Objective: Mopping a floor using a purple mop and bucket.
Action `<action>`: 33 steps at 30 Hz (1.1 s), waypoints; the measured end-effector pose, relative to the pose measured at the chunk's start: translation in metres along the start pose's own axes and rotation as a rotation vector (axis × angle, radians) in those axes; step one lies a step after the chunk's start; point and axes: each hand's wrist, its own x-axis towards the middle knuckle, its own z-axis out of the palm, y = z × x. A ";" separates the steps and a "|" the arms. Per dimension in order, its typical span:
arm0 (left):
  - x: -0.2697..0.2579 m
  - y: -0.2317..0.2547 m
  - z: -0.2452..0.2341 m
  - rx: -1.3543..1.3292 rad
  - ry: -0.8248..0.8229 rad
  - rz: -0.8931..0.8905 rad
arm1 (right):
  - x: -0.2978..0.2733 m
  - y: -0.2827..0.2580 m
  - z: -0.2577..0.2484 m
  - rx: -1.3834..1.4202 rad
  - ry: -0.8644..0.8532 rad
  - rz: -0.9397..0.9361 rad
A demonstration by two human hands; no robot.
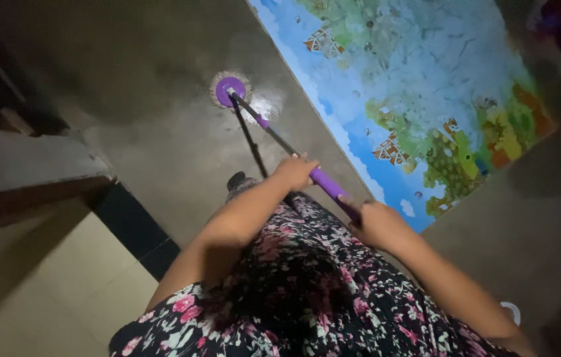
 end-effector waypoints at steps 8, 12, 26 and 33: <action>0.002 0.034 0.045 -0.061 0.032 0.076 | -0.036 0.030 0.011 -0.091 -0.067 0.017; -0.006 0.055 0.052 -0.070 0.072 0.171 | -0.056 0.039 0.010 -0.087 -0.042 0.008; -0.012 0.077 0.068 -0.023 0.037 0.052 | -0.058 0.072 0.024 -0.083 -0.001 -0.080; -0.015 0.050 0.049 -0.088 0.011 -0.050 | -0.027 0.055 0.016 -0.089 0.058 -0.133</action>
